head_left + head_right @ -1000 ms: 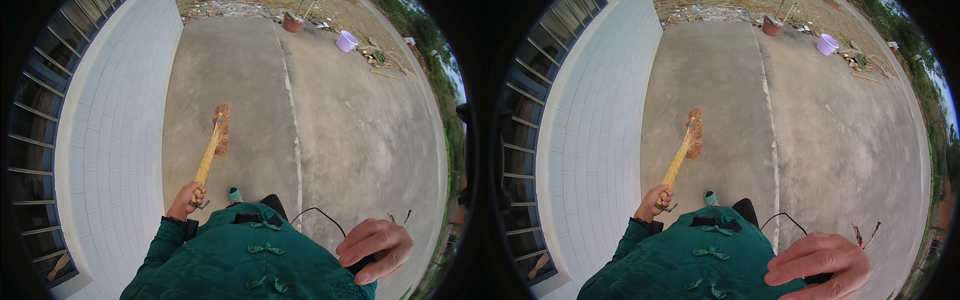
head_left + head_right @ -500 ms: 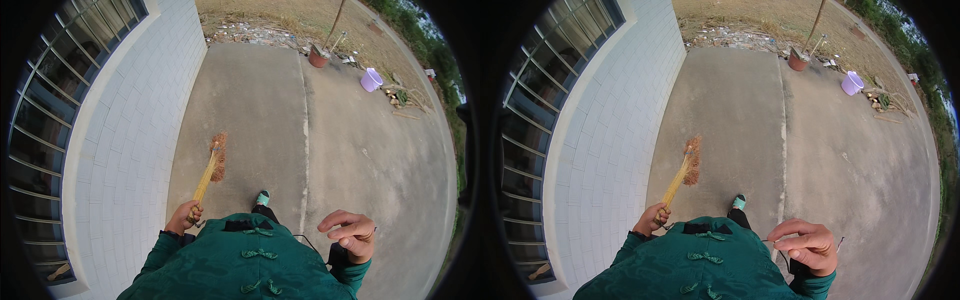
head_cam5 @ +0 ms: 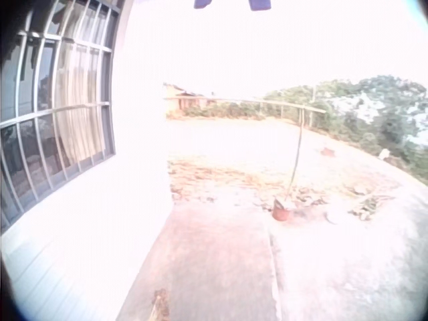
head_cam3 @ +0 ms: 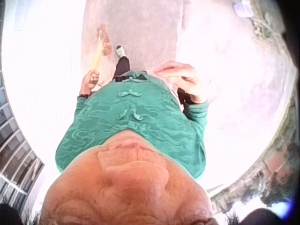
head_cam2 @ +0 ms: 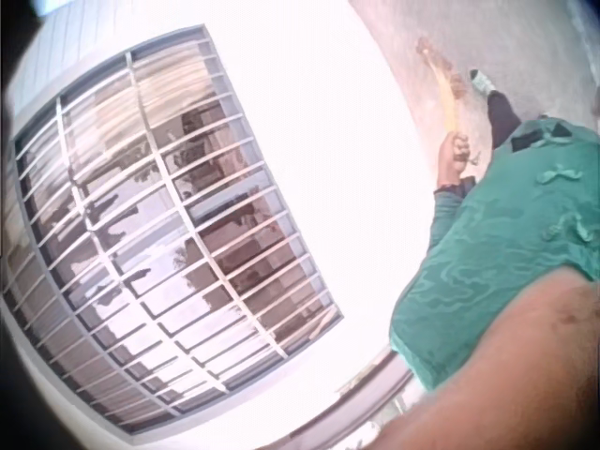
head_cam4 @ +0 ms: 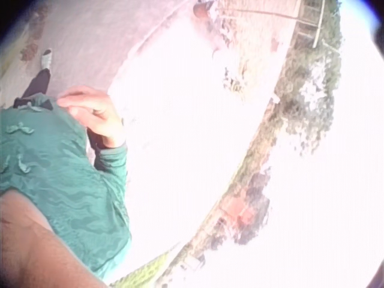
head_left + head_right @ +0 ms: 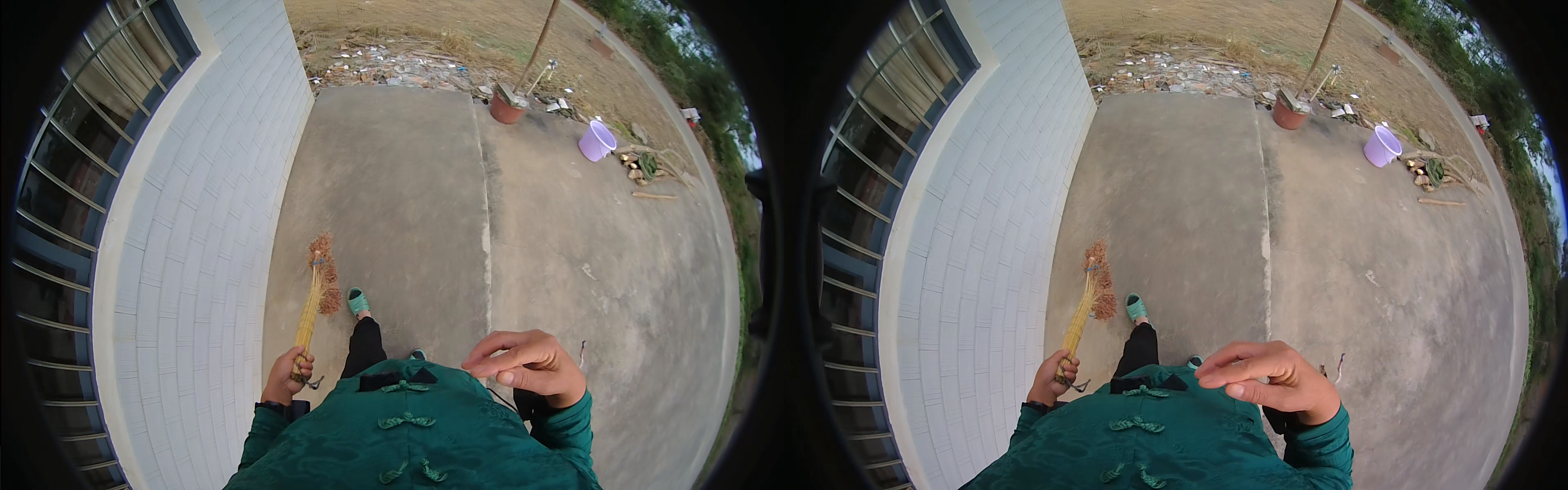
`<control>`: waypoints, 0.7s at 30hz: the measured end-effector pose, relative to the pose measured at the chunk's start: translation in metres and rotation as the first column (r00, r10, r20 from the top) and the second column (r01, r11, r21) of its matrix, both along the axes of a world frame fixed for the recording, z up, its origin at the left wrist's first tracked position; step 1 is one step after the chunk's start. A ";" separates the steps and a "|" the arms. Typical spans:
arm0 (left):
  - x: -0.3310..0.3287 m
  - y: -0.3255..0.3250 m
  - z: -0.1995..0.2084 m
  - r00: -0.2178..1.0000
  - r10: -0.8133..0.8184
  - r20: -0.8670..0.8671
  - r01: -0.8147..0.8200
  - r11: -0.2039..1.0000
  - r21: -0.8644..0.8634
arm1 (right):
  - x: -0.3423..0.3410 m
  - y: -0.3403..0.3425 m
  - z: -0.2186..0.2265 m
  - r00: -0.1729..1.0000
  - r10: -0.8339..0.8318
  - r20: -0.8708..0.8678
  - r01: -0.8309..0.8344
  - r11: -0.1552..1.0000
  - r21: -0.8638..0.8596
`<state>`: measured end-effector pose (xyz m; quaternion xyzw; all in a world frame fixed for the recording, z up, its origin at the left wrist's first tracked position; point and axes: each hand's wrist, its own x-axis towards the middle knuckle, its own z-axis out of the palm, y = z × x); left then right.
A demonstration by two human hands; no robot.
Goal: The person sweeps a concrete courtyard with a traditional straw broom, then stops to tie a rubber band around the broom handle. The person resumes sweeping the same area after securing the band.
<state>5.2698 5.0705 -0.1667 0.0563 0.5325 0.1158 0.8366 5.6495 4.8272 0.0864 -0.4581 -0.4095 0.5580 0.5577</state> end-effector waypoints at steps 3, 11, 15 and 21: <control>0.033 0.042 -0.014 0.999 -0.012 0.042 0.012 1.000 -0.006 | 0.021 0.040 -0.006 0.999 0.048 -0.003 -0.048 0.999 -0.003; 0.152 0.187 0.021 0.934 -0.358 0.000 0.342 0.893 0.293 | 0.074 0.212 -0.079 0.995 -0.079 0.057 0.093 0.948 -0.306; 0.233 0.251 0.062 0.809 -0.586 0.050 0.522 0.755 0.397 | 0.077 0.301 -0.128 0.974 -0.208 -0.090 0.154 0.899 -0.409; 0.363 0.282 0.100 0.489 -0.863 0.129 0.713 0.481 0.511 | 0.102 0.380 -0.169 0.802 -0.364 -0.473 0.060 0.838 -0.542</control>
